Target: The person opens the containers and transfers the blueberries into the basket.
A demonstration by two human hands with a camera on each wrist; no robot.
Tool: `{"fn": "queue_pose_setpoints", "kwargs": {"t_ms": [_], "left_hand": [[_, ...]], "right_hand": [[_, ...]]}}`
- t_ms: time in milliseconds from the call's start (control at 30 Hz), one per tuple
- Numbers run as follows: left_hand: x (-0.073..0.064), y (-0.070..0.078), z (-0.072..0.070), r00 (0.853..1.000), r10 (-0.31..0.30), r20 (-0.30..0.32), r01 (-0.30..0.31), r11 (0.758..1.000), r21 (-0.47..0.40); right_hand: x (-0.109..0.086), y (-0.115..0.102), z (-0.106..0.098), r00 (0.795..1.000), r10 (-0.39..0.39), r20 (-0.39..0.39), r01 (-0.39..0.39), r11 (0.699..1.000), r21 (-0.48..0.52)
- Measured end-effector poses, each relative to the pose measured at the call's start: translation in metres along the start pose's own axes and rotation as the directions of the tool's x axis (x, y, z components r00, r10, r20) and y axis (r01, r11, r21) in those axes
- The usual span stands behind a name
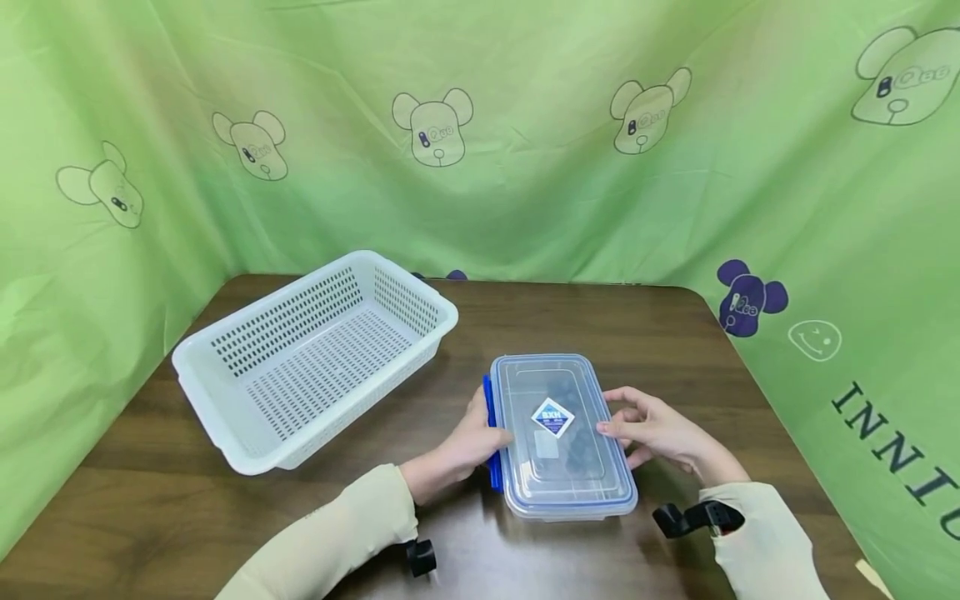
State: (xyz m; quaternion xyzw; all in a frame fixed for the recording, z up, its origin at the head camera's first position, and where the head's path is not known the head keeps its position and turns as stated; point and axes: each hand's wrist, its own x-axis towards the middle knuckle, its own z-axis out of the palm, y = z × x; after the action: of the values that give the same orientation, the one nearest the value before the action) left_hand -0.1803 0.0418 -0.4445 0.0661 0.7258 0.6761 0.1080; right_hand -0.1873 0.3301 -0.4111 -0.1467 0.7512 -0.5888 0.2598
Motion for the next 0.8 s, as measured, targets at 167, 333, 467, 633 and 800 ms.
{"fn": "queue_pose_setpoints", "kwargs": {"t_ms": [167,333,467,633,800], "left_hand": [[0.001,-0.005,-0.014,0.981,-0.083,0.175,0.125,0.962,-0.245],[0.003,-0.011,-0.033,0.937,-0.135,0.321,0.253,0.897,-0.362],[0.004,-0.015,-0.040,0.920,-0.145,0.365,0.287,0.882,-0.374],[0.003,-0.023,-0.038,0.921,-0.183,0.344,0.308,0.883,-0.354],[0.001,-0.028,-0.036,0.929,-0.174,0.327,0.291,0.889,-0.353]], "right_hand": [[-0.002,0.003,-0.001,1.000,-0.004,-0.015,0.004,1.000,-0.003],[-0.003,0.008,0.000,1.000,-0.017,-0.015,0.018,0.998,0.055],[-0.001,0.014,-0.001,0.999,-0.039,0.006,0.037,0.991,0.128],[-0.001,0.020,-0.002,0.998,-0.052,0.020,0.048,0.984,0.172],[-0.001,0.022,-0.001,0.998,-0.058,0.022,0.053,0.978,0.201]]}}
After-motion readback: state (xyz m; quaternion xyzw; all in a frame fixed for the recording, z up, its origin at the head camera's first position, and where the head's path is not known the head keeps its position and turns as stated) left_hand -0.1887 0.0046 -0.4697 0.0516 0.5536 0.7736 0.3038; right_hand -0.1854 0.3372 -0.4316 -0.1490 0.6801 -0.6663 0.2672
